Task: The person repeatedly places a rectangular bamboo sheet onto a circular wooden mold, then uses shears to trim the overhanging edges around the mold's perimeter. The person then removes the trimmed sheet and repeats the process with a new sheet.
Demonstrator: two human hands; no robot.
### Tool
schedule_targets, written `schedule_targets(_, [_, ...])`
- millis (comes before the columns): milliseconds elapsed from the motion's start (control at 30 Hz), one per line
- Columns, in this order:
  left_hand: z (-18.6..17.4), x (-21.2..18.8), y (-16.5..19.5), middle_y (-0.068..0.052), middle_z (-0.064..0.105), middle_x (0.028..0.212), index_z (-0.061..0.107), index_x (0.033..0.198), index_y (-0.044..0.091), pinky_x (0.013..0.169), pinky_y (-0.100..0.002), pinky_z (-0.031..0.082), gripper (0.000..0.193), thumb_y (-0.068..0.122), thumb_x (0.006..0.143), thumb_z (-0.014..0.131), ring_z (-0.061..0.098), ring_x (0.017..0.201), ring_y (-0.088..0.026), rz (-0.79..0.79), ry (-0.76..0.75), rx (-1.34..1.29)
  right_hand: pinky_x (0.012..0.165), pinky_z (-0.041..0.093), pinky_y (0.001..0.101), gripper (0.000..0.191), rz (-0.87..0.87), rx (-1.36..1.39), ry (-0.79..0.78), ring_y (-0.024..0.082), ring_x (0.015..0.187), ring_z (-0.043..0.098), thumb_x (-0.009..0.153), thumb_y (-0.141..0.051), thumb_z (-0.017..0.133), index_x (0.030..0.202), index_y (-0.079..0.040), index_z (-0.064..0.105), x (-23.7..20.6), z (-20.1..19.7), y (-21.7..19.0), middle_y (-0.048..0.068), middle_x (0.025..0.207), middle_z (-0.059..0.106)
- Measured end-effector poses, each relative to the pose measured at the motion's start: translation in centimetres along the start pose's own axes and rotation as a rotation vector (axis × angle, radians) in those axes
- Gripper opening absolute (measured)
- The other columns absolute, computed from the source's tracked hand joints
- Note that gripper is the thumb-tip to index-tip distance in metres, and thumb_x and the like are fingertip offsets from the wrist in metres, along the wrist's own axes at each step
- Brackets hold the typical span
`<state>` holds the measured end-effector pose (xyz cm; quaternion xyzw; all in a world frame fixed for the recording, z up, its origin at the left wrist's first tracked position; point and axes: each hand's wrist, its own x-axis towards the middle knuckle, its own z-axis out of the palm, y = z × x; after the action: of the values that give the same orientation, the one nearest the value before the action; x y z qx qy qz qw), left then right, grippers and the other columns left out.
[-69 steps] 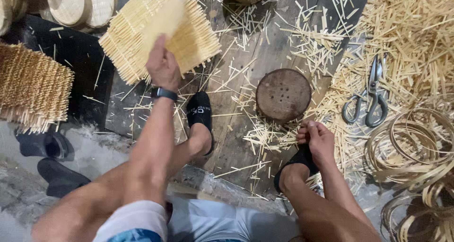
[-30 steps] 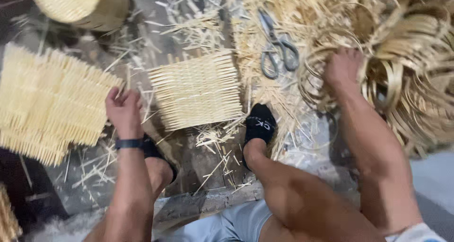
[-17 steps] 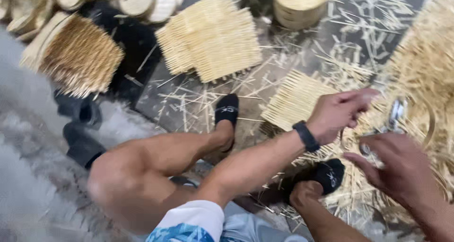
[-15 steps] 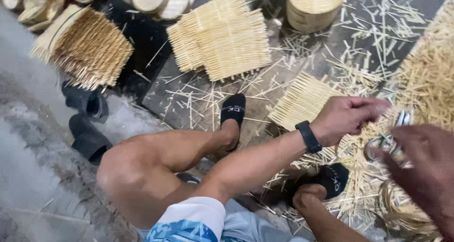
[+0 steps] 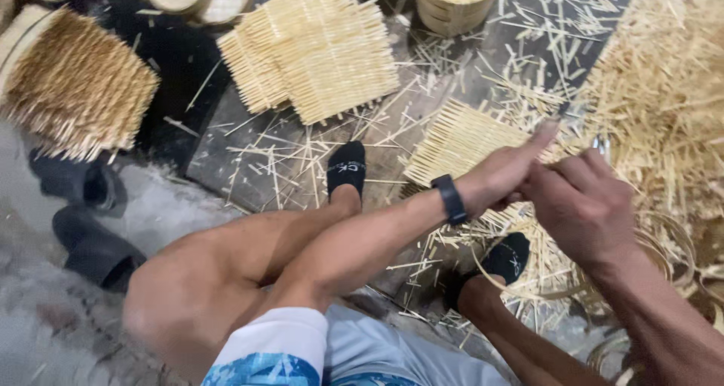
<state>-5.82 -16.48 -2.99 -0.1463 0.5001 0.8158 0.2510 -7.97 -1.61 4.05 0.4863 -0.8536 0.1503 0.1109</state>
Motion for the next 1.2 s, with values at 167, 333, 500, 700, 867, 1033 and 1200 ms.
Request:
schedule_targets(167, [-0.1,0.5,-2.6,0.004,0.044,0.056,0.056,0.066,0.014,0.037,-0.026,0.024,0.075,0.081,0.091,0.036,0.033,0.044,-0.007,-0.121,0.072,-0.19,0.06,0.048,0.035,0.012,0.081,0.046,0.085,0.021,0.074,0.056,0.084,-0.014,0.084,0.094,-0.009,0.079,-0.8,1.2,-0.3,0.004,0.078,0.062])
schedule_targets(333, [-2.6,1.4,-2.8,0.005,0.056,0.071,0.072,0.113,0.008,0.04,-0.021,0.027,0.05,0.052,0.102,0.053,0.036,0.048,-0.004,0.125,-0.137,-0.379,0.063,0.059,0.0298,0.028,0.863,0.627,0.026,0.01,0.077,0.067,0.09,-0.035,0.075,0.105,-0.012,0.072,-1.7,0.5,3.0,-0.002,0.084,0.069])
schedule_targets(500, [-5.5,0.9,-0.8,-0.002,0.061,0.078,0.07,0.11,0.001,0.053,-0.024,0.038,0.034,0.032,0.102,0.058,0.052,0.062,-0.01,0.234,-0.027,-0.736,0.065,0.058,0.0344,0.052,1.103,1.681,0.294,0.017,0.069,0.062,0.101,-0.049,0.055,0.105,0.0,0.069,-5.2,1.7,4.5,0.006,0.076,0.062])
schedule_targets(700, [-5.7,1.0,1.2,0.003,0.05,0.055,0.071,0.083,0.0,0.039,-0.022,0.029,0.034,0.031,0.097,0.064,0.039,0.044,-0.007,-0.07,0.097,-0.266,0.049,0.035,0.0224,0.04,1.049,1.969,0.218,0.009,0.057,0.04,0.106,-0.037,0.064,0.095,0.002,0.07,-8.0,5.1,5.0,-0.002,0.064,0.042])
schedule_targets(867, [-4.8,1.5,-0.5,0.007,0.04,0.049,0.064,0.071,0.005,0.035,-0.023,0.019,0.031,0.025,0.093,0.07,0.028,0.038,-0.004,-0.077,0.132,-0.212,0.037,0.024,0.0201,0.039,1.133,1.879,0.189,0.005,0.046,0.03,0.102,-0.035,0.067,0.085,0.0,0.068,-8.2,6.2,4.5,-0.005,0.057,0.035])
schedule_targets(1033, [-5.1,2.6,-1.8,0.007,0.04,0.051,0.062,0.07,0.005,0.036,-0.023,0.02,0.033,0.025,0.093,0.073,0.03,0.04,-0.004,-0.059,0.181,-0.263,0.041,0.033,0.0219,0.039,1.186,1.755,0.242,0.007,0.047,0.039,0.101,-0.038,0.067,0.093,0.001,0.071,-9.0,7.2,4.5,-0.004,0.06,0.043])
schedule_targets(1200, [-7.8,4.5,-3.8,0.005,0.051,0.055,0.07,0.082,0.011,0.039,-0.023,0.032,0.017,0.026,0.088,0.073,0.042,0.045,-0.006,0.061,0.375,-0.191,0.054,0.056,0.0236,0.021,1.222,1.252,0.218,0.008,0.063,0.065,0.089,-0.013,0.077,0.105,-0.002,0.071,-10.6,9.9,5.9,0.002,0.081,0.071])
